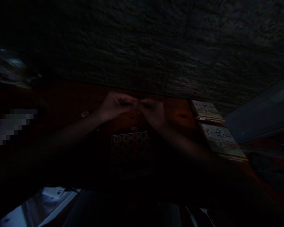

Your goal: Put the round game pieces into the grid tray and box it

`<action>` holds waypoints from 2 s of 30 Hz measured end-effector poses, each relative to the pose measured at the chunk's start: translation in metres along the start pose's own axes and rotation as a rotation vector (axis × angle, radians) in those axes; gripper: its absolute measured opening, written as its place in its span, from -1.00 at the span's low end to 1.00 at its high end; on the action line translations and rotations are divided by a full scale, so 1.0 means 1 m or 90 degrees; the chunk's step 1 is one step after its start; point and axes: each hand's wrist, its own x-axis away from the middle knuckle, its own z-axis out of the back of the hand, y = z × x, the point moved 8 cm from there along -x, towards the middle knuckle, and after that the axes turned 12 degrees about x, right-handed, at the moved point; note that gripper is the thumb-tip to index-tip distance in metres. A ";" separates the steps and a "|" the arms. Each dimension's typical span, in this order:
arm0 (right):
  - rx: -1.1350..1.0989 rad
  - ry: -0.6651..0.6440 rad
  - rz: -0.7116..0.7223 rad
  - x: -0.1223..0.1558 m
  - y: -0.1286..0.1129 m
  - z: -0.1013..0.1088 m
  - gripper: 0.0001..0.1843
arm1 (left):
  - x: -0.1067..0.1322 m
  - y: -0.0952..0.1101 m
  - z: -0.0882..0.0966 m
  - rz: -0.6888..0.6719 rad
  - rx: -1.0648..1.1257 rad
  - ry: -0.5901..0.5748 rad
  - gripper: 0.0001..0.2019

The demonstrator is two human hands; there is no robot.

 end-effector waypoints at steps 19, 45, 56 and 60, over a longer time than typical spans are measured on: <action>-0.016 -0.006 0.012 -0.003 0.005 -0.002 -0.65 | 0.000 -0.013 0.002 0.072 0.073 -0.016 -0.76; -0.080 -0.013 0.004 -0.001 0.000 -0.002 -0.53 | 0.002 -0.014 -0.001 0.069 0.084 -0.017 -0.75; -0.056 -0.012 0.042 -0.002 -0.001 -0.003 -0.58 | 0.004 -0.014 0.004 0.113 0.137 0.034 -0.81; -0.071 0.002 0.031 -0.001 -0.003 -0.002 -0.53 | 0.004 -0.015 0.001 0.108 0.133 0.009 -0.76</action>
